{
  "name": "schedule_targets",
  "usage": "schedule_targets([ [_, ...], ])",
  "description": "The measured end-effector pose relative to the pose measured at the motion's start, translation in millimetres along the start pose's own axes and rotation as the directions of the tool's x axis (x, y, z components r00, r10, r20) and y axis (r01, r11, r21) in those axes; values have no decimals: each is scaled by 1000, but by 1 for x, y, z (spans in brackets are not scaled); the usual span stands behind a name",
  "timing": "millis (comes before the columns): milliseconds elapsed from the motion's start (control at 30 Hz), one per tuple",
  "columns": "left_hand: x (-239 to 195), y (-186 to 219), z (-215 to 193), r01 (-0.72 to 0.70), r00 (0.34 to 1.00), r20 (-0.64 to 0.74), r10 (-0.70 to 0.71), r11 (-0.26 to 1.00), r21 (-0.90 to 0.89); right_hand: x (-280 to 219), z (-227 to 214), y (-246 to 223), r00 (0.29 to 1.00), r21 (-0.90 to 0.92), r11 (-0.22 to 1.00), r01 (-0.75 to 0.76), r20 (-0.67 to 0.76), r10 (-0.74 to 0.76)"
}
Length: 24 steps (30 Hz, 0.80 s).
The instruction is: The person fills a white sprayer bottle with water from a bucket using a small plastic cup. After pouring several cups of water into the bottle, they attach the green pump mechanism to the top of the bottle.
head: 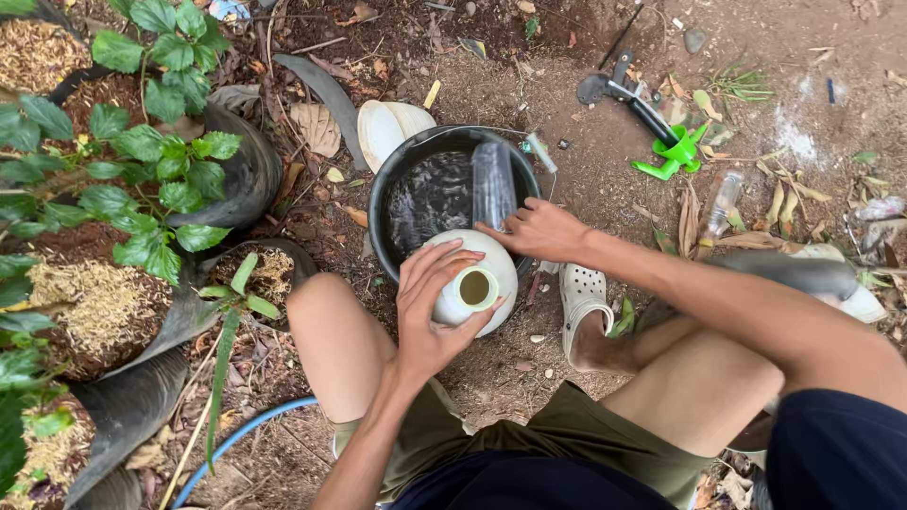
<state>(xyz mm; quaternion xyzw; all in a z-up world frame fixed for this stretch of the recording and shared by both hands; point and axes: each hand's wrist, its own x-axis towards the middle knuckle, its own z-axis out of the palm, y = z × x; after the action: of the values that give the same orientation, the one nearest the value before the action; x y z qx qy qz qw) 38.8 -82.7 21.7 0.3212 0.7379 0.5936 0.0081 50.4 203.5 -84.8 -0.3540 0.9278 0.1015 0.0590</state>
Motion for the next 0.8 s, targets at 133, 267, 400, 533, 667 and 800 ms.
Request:
schedule_targets([
  [133, -1, -3, -2, -16, 1000, -24, 16, 1000, -23, 4, 38, -6, 992, -83, 996, -43, 115, 53],
  [267, -1, -5, -1, -4, 999, -43, 3, 1000, -3, 5, 67, -23, 987, -84, 989, -122, 98, 130],
  [400, -2, -8, -4, 23, 994, -108, -23, 1000, -3, 9, 76, -35, 958, -39, 968, -246, 140, 249],
  [533, -1, -10, -3, 70, 981, -183, -67, 998, 7, 15, 91, -36, 930, 4, 966, -259, 272, 248],
  [667, 6, -4, 4, 67, 955, -296, -35, 993, 98, 30, 99, -38, 929, 141, 929, -341, 203, 310],
  [800, 5, -7, 13, 132, 947, -301, -108, 989, 61, 28, 79, -30, 913, 402, 823, -401, 252, 322],
])
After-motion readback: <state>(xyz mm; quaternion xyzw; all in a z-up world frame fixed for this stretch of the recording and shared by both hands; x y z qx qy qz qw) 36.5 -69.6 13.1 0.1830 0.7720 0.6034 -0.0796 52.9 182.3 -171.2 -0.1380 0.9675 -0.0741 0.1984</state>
